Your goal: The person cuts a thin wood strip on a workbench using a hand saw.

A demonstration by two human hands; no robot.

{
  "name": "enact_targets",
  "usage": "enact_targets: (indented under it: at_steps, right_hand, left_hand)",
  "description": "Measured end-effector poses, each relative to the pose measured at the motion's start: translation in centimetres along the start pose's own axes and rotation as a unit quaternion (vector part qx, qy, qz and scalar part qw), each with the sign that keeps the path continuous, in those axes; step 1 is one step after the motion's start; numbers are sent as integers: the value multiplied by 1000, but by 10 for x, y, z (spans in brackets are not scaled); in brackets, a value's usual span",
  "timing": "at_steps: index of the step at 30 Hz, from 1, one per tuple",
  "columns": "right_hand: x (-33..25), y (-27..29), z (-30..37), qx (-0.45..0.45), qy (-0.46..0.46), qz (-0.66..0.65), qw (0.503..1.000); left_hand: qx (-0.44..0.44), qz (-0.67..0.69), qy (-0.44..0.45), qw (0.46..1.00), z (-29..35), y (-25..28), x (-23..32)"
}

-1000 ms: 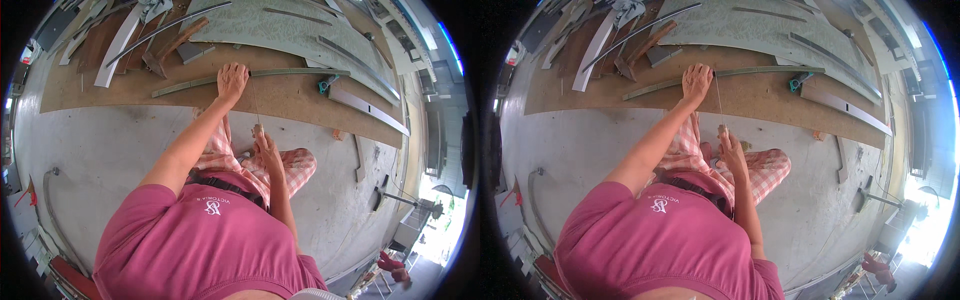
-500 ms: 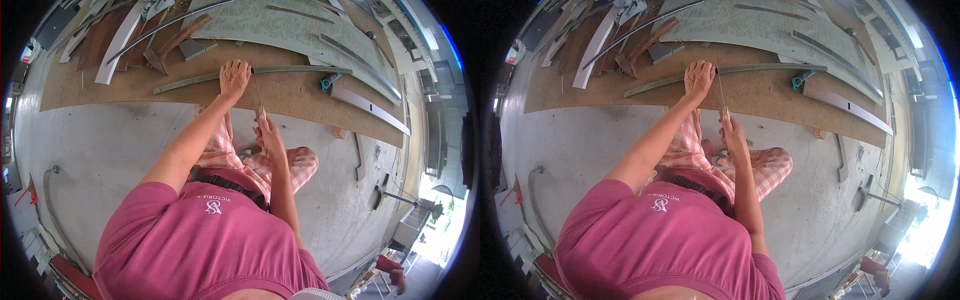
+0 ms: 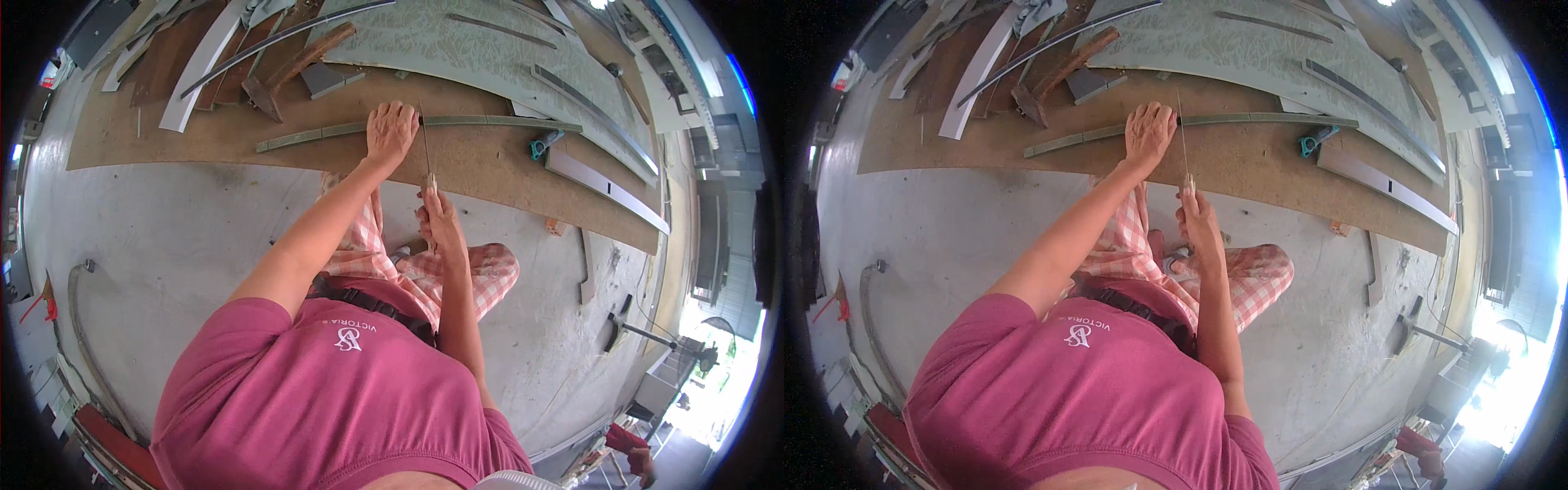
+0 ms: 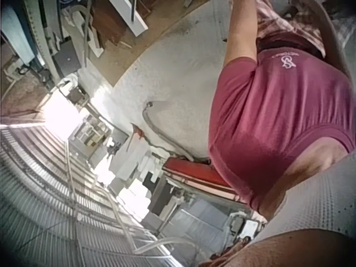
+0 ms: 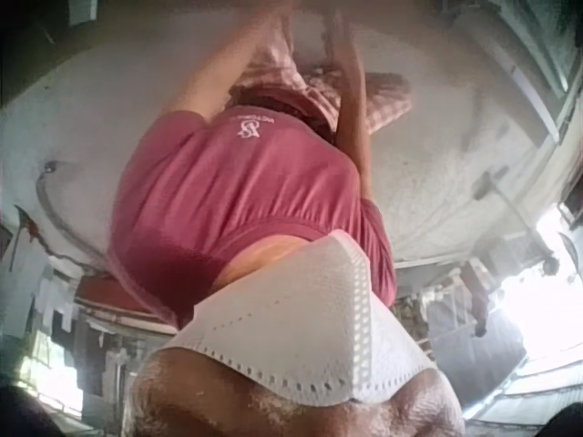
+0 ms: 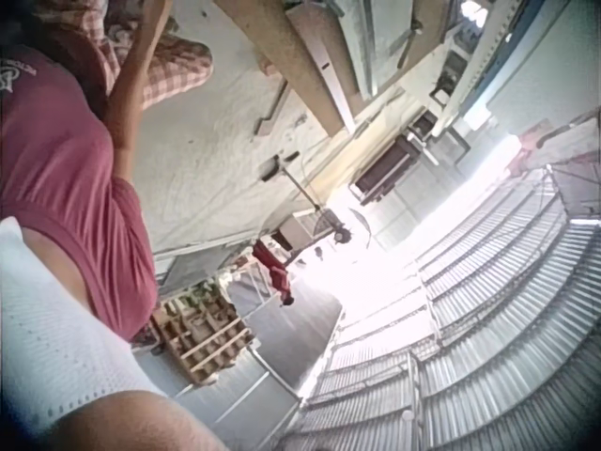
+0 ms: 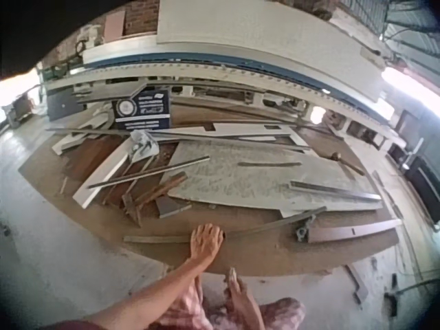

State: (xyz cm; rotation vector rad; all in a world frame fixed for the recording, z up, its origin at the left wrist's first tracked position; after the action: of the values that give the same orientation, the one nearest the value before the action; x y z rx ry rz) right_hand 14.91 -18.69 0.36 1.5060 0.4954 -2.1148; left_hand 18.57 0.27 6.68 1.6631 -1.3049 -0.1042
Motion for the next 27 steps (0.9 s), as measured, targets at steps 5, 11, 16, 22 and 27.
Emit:
enact_targets:
  at_steps: [5,11,16,22,27]
  right_hand:
    - [10,3,18,-8,-16,21,1000]
    - [9,-1,2,-6,-8,-57,998]
    - [13,2,0,3,-18,-24,1000]
    - [14,2,15,-19,-21,-36,999]
    - [-2,-5,-6,-6,-12,-10,1000]
  left_hand:
    - [-13,8,10,1000,1,2,-6]
    - [-6,-5,6,1000,-2,1,-3]
    - [-3,12,2,1000,2,-1,-4]
    - [10,-2,0,1000,-2,5,0]
    - [17,-2,-2,1000,2,1,-4]
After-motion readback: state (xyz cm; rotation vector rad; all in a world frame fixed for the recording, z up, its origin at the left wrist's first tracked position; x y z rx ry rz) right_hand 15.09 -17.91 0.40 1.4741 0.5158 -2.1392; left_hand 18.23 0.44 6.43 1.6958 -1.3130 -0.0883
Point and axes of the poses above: each hand's wrist, its own z-axis away from the middle knuckle, its own y-axis out of the back of the hand, x = y × z, the point moved 9 cm from there along -z, towards the middle knuckle, and after that the axes turned 13 degrees about y, right-handed, at the moved point
